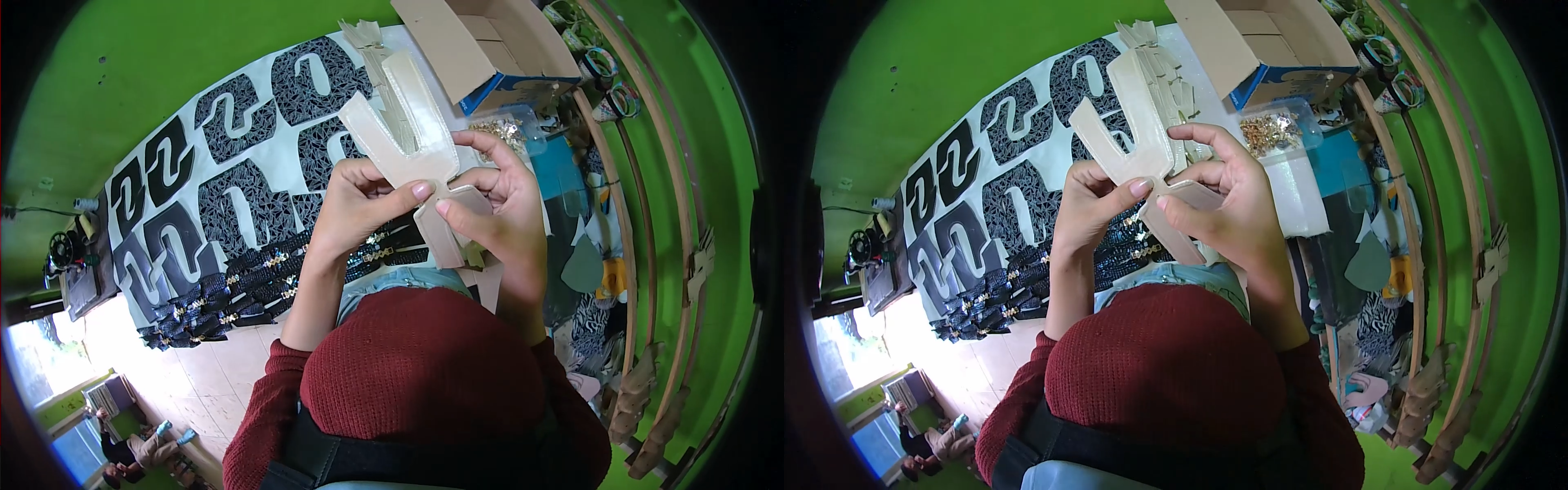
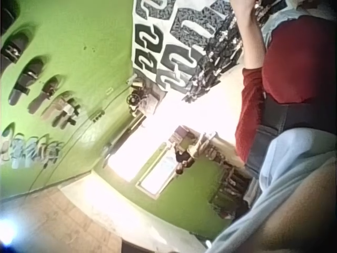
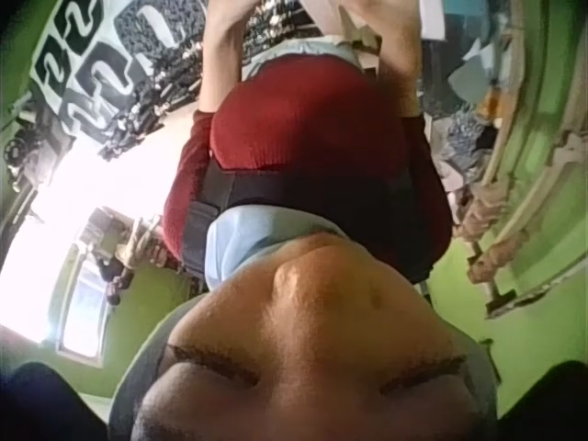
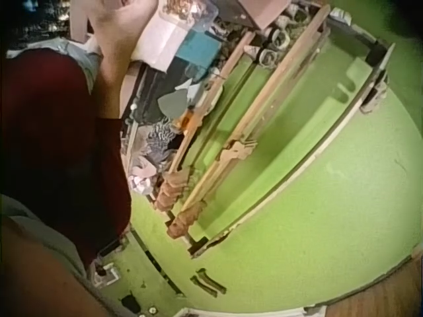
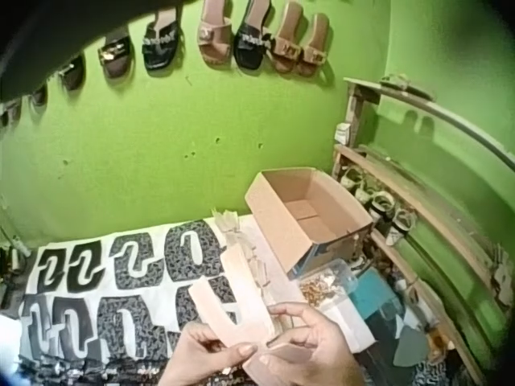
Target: Assembling small shoe components by inserting metal studs through pre-punched holes.
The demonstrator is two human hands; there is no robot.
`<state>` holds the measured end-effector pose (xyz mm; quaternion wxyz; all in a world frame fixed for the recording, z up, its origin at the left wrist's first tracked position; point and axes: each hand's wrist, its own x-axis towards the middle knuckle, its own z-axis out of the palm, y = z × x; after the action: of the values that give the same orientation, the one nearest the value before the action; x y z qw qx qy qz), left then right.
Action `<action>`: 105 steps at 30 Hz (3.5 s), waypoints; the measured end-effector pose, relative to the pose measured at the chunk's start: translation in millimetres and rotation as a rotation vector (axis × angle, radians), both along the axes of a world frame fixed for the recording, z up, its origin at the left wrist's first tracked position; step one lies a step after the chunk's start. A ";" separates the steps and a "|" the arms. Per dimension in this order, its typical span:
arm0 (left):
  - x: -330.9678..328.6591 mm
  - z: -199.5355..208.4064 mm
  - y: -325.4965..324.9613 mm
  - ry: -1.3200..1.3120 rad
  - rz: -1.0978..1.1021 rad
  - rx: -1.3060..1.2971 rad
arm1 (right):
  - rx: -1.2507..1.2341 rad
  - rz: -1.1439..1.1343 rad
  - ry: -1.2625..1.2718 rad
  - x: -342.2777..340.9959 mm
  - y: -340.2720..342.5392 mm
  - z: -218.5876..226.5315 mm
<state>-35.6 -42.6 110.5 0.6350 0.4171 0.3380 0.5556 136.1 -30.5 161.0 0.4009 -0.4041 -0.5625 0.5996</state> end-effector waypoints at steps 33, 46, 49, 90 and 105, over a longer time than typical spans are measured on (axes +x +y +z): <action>19.2 13.4 -15.8 0.228 0.384 0.129 | 0.109 -0.133 0.080 -18.0 2.1 -5.7; 29.2 6.0 -13.8 0.347 0.504 0.166 | 0.110 -0.172 0.023 -17.3 5.1 -11.5; 31.3 2.6 -12.3 0.335 0.494 0.134 | 0.142 -0.188 -0.027 -18.3 4.9 -12.9; 34.0 -10.4 0.8 0.171 0.442 0.024 | 0.169 -0.200 -0.206 -17.1 17.4 -32.0; 8.5 -50.2 20.5 0.064 0.334 -0.245 | -0.058 0.140 0.029 4.8 44.4 -73.6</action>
<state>-27.1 -22.1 60.3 0.5692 0.2922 0.4874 0.5943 141.0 13.9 87.4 0.3540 -0.3664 -0.5660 0.6481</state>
